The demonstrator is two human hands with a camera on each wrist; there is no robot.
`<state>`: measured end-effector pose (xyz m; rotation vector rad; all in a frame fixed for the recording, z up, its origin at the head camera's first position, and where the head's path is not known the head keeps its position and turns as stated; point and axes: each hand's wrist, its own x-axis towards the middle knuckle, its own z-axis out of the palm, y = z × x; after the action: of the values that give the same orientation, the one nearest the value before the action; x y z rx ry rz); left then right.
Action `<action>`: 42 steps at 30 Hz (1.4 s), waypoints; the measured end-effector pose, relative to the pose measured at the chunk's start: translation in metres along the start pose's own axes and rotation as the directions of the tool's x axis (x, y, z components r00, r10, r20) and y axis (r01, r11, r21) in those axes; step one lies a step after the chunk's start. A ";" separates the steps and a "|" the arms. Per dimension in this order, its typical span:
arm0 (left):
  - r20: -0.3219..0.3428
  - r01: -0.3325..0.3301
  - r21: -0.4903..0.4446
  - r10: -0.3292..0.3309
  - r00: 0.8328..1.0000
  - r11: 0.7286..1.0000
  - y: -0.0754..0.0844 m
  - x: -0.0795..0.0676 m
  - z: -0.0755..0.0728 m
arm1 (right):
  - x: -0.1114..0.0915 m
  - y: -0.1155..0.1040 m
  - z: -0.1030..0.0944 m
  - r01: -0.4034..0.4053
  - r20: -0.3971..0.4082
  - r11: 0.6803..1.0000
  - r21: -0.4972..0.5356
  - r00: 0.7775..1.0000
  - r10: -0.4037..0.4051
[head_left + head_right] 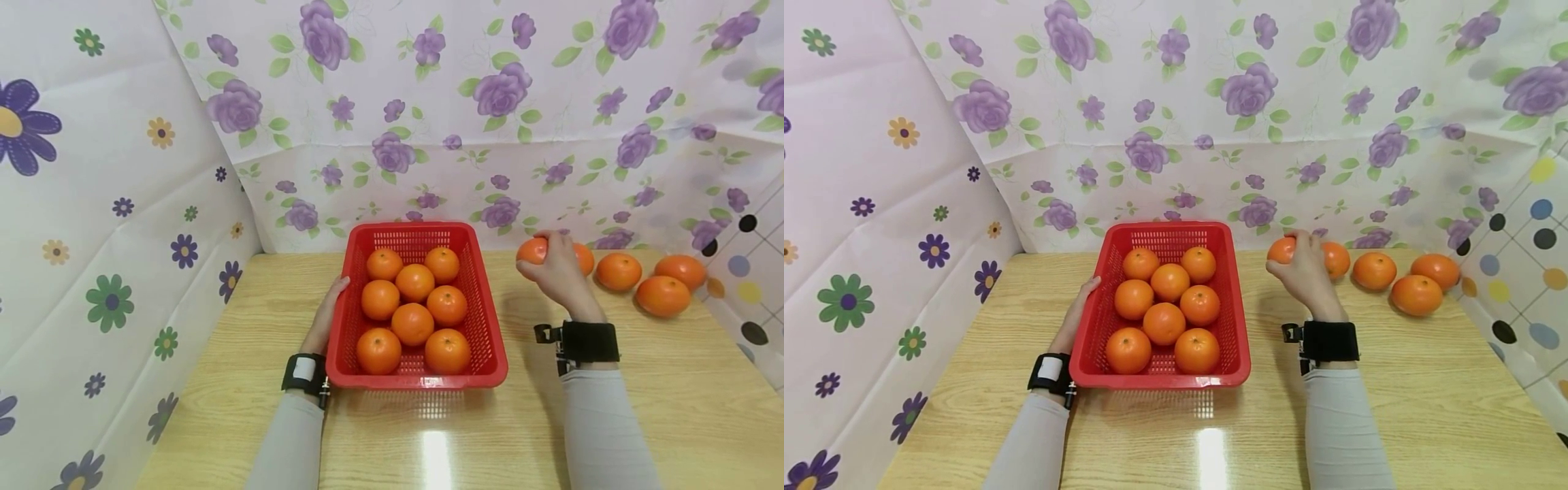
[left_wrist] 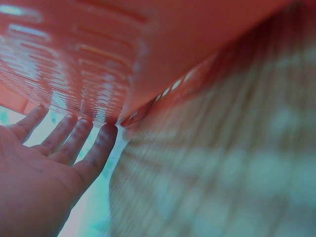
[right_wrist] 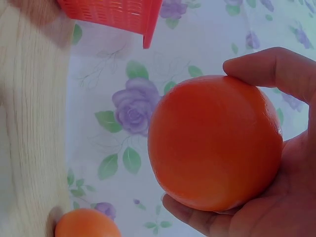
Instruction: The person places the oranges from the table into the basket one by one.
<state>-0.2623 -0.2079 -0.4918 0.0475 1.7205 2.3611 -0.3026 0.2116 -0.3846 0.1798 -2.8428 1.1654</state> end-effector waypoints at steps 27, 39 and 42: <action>0.030 -0.013 0.020 0.012 0.999 1.000 0.000 0.000 -0.001 | 0.002 -0.055 0.004 0.180 -0.021 0.984 0.009 0.983 -0.180; 0.011 -0.018 0.022 0.017 1.000 1.000 -0.001 0.000 -0.002 | 0.019 -0.089 0.021 0.239 0.062 0.971 -0.009 0.969 -0.238; 0.012 -0.024 0.025 0.023 1.000 0.999 -0.002 0.001 -0.003 | 0.023 -0.095 0.025 0.247 0.088 0.969 -0.020 0.966 -0.244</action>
<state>-0.2632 -0.2096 -0.4943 0.0860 1.7536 2.3509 -0.3135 0.1247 -0.3340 0.5755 -2.8031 1.0862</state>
